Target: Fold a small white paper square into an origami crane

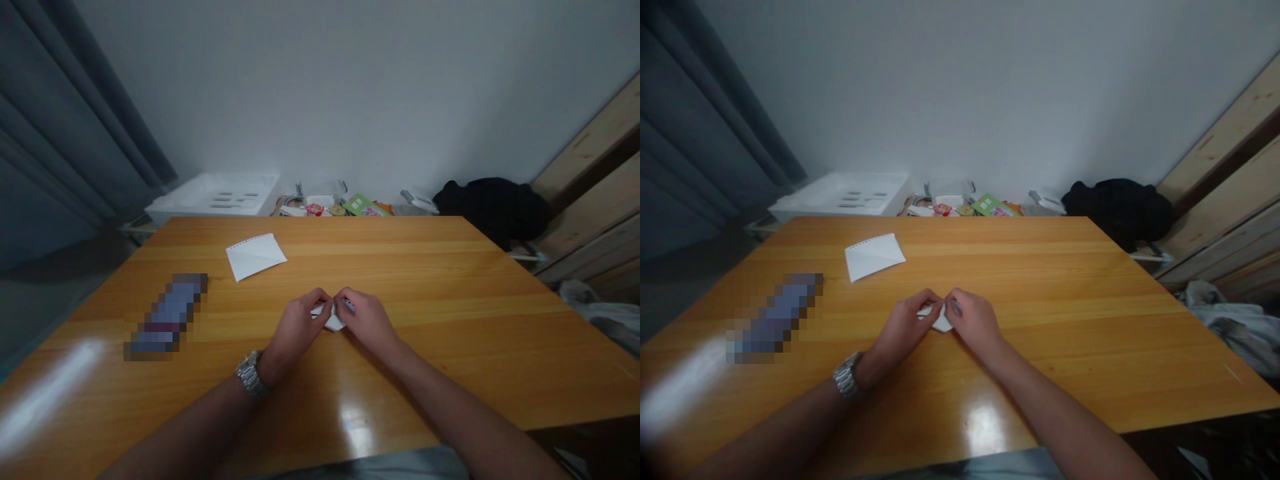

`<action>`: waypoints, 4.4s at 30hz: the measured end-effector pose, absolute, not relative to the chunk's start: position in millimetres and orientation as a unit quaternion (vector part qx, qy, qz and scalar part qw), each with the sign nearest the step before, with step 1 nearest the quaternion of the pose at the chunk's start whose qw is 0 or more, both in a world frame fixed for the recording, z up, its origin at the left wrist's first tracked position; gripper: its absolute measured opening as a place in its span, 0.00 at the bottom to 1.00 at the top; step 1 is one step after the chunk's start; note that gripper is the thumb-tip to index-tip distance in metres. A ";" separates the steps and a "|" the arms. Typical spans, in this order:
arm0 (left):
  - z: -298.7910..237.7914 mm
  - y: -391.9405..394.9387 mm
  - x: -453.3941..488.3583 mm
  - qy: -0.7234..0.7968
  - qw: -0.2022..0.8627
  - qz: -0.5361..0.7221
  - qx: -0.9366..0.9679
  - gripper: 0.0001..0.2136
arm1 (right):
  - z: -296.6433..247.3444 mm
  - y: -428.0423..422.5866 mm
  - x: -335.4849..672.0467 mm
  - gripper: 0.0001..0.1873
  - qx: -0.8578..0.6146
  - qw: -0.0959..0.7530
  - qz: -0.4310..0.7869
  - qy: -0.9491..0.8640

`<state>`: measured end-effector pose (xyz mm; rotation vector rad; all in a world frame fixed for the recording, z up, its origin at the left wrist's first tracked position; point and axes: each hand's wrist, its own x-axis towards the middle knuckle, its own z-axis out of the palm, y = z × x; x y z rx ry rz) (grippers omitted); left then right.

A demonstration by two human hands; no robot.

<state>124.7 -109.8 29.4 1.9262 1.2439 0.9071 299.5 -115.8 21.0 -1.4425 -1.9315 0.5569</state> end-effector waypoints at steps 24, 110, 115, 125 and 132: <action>24.2 -100.6 116.4 0.406 0.445 0.402 0.689 0.12 | 18.5 -108.1 312.9 0.10 -0.474 0.425 0.353 -0.686; 27.0 -100.6 112.8 0.439 0.335 0.344 0.759 0.11 | 26.2 -109.5 318.9 0.12 -0.492 0.359 0.368 -0.702; 29.1 -97.8 110.4 0.456 0.353 0.356 0.736 0.10 | 22.7 -111.0 320.4 0.10 -0.482 0.356 0.395 -0.696; 29.5 -94.9 105.1 0.445 0.385 0.339 0.734 0.10 | 24.1 -111.2 324.2 0.10 -0.462 0.345 0.382 -0.722; 35.6 -94.5 107.0 0.449 0.422 0.352 0.705 0.12 | 20.0 -107.2 325.0 0.16 -0.458 0.387 0.457 -0.657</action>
